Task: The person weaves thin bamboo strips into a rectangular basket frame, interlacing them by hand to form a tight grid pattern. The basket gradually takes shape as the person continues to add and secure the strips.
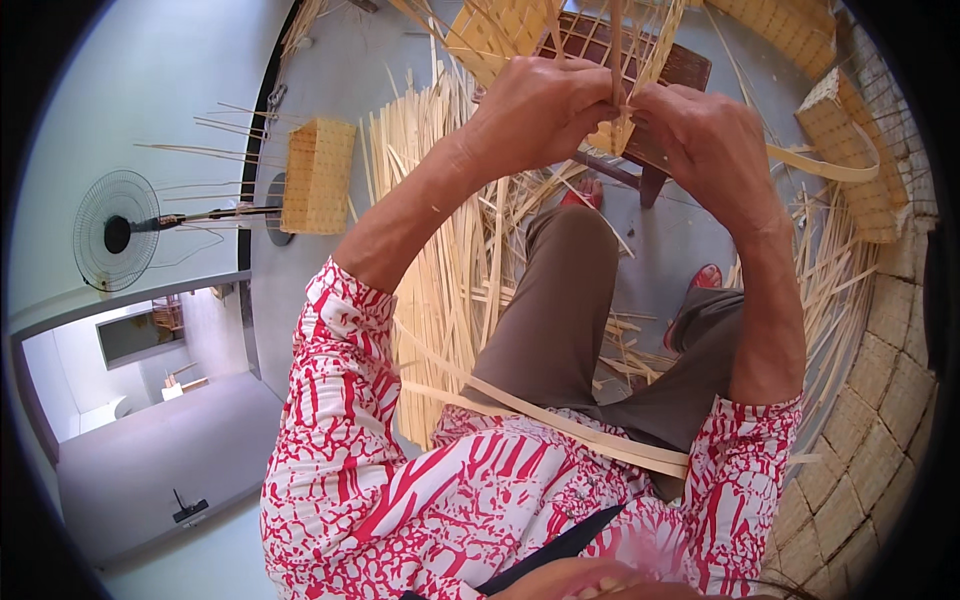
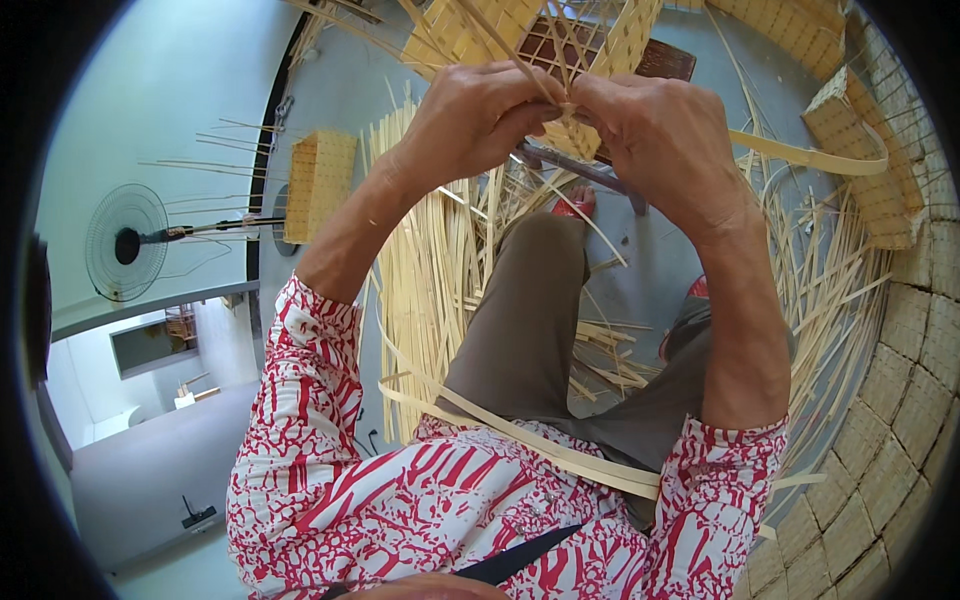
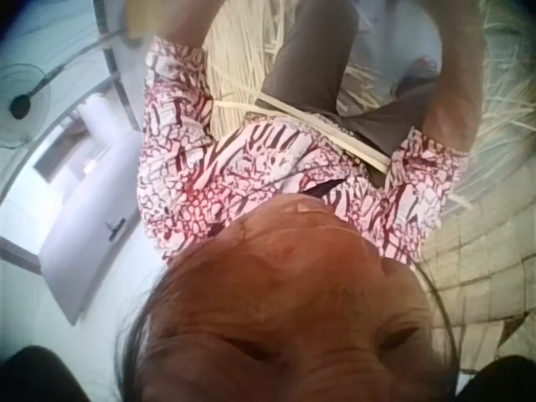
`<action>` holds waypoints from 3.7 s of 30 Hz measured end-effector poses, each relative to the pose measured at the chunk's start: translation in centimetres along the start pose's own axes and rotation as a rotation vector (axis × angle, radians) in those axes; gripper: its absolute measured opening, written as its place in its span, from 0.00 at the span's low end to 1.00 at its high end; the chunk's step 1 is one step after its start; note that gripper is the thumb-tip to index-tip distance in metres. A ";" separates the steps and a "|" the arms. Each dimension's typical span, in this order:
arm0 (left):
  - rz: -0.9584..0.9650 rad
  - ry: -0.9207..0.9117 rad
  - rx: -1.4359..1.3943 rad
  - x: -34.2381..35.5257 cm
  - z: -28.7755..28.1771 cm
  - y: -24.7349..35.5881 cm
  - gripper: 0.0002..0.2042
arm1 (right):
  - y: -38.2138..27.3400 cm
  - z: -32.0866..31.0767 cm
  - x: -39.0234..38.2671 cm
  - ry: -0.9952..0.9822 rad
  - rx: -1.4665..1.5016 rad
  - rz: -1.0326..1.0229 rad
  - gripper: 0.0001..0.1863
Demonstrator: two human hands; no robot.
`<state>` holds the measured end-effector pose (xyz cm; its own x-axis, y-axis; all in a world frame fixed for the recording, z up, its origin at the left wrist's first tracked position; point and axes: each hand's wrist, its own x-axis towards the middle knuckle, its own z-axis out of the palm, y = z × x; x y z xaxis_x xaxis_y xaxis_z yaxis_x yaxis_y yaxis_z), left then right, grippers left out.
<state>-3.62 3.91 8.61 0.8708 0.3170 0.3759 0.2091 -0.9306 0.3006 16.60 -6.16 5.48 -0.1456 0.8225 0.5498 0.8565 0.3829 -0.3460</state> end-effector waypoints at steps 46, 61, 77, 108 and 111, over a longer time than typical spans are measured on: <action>-0.397 0.528 -0.220 -3.3 3.2 -1.5 0.05 | 3.3 3.5 2.7 0.469 1.843 0.898 0.13; -0.319 0.693 -0.300 -2.6 4.2 -0.7 0.04 | -0.3 -1.0 4.6 -0.091 1.358 0.279 0.19; -0.357 0.683 -0.327 -2.4 4.3 -1.1 0.04 | 2.7 0.8 4.4 0.395 1.000 0.337 0.08; -0.538 1.088 -0.335 -10.3 0.1 -6.7 0.16 | 6.3 3.2 -1.1 0.403 1.696 1.086 0.13; -0.516 0.919 -0.094 -12.0 1.2 -5.0 0.11 | 6.9 3.5 -1.3 0.463 1.834 1.033 0.15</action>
<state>-14.59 4.51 1.52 0.0067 0.7236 0.6901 0.3887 -0.6378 0.6650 20.92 -3.12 -0.29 0.2775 0.9230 -0.2667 -0.8250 0.0866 -0.5585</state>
